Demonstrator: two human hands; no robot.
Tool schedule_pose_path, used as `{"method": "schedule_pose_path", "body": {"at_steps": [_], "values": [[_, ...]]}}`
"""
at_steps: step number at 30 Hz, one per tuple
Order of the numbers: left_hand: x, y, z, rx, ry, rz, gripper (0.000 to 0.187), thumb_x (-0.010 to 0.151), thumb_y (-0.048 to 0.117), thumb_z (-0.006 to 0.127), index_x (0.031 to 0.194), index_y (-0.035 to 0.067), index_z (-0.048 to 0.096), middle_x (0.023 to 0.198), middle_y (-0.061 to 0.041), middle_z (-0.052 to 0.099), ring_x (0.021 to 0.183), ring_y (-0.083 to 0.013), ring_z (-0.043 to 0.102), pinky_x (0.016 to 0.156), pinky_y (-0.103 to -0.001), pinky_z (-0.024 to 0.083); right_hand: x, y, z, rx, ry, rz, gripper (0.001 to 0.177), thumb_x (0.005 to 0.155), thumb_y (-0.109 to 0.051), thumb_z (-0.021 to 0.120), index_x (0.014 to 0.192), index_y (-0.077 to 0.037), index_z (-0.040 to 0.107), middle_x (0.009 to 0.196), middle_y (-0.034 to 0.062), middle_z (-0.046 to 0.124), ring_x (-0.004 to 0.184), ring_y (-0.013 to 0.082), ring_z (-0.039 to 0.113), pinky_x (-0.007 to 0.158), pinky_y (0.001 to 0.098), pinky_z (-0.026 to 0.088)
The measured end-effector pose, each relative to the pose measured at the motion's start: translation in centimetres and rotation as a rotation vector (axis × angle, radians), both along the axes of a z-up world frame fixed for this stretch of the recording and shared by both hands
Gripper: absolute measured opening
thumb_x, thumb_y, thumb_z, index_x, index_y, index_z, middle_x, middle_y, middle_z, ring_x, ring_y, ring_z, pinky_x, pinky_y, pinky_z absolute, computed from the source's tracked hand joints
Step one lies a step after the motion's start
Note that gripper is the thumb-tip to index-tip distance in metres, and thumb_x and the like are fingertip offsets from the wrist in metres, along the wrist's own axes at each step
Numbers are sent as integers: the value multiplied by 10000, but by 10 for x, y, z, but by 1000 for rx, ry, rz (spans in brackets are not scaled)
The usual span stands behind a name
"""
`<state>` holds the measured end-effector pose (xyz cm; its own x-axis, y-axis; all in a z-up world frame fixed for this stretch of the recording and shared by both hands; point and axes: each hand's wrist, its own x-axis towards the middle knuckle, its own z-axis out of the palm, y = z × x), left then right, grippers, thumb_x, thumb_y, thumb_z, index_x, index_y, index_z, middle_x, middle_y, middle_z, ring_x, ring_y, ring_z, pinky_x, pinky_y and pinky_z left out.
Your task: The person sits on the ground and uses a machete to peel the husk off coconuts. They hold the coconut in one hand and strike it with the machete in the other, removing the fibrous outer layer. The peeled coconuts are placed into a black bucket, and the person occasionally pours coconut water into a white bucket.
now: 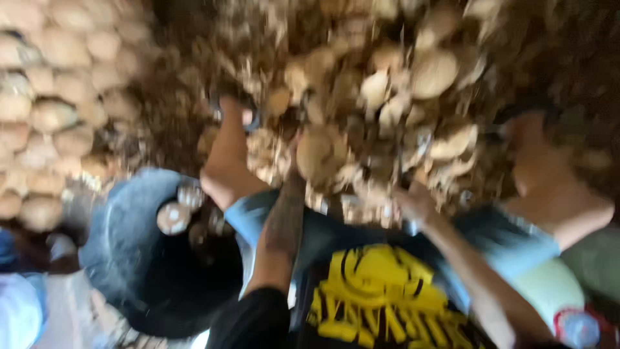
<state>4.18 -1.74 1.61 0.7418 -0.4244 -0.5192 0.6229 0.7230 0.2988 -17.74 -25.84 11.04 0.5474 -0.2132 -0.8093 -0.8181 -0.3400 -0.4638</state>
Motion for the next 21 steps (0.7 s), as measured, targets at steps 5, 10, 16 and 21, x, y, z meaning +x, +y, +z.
{"method": "schedule_pose_path", "body": {"at_steps": [5, 10, 16, 21], "values": [[-40, 14, -6, 100, 118, -141, 630, 947, 591, 742, 1330, 90, 762, 1333, -246, 719, 1224, -432, 678, 1128, -544, 477, 15, 15, 98, 343, -1299, -15, 265, 967, -108, 672, 751, -64, 525, 673, 82, 676, 715, 231, 775, 676, 183, 563], [-33, 1, -16, 66, 180, -175, 518, 976, 500, 737, 1305, 100, 762, 1307, -221, 730, 1207, -422, 709, 1135, -579, 493, 23, -2, 74, -40, -1030, 361, 161, 859, -223, 729, 843, -65, 703, 766, 182, 756, 763, 424, 712, 762, 516, 584], [-24, 17, -13, 393, -481, -333, 458, 1134, 331, 523, 1524, 94, 556, 1530, -161, 587, 1456, -314, 525, 1269, -531, 333, 18, -21, 16, 104, -72, 106, 436, 945, -298, 546, 616, -28, 643, 555, 165, 606, 574, 408, 672, 606, 503, 514], [-51, 20, -7, 420, -753, -418, 528, 1135, 151, 471, 1588, -108, 387, 1646, -215, 460, 1603, -323, 308, 1382, -471, 114, 5, -23, 56, 94, -947, 132, 428, 942, -143, 680, 537, -135, 543, 401, 51, 566, 364, 219, 548, 462, 251, 409]]}}
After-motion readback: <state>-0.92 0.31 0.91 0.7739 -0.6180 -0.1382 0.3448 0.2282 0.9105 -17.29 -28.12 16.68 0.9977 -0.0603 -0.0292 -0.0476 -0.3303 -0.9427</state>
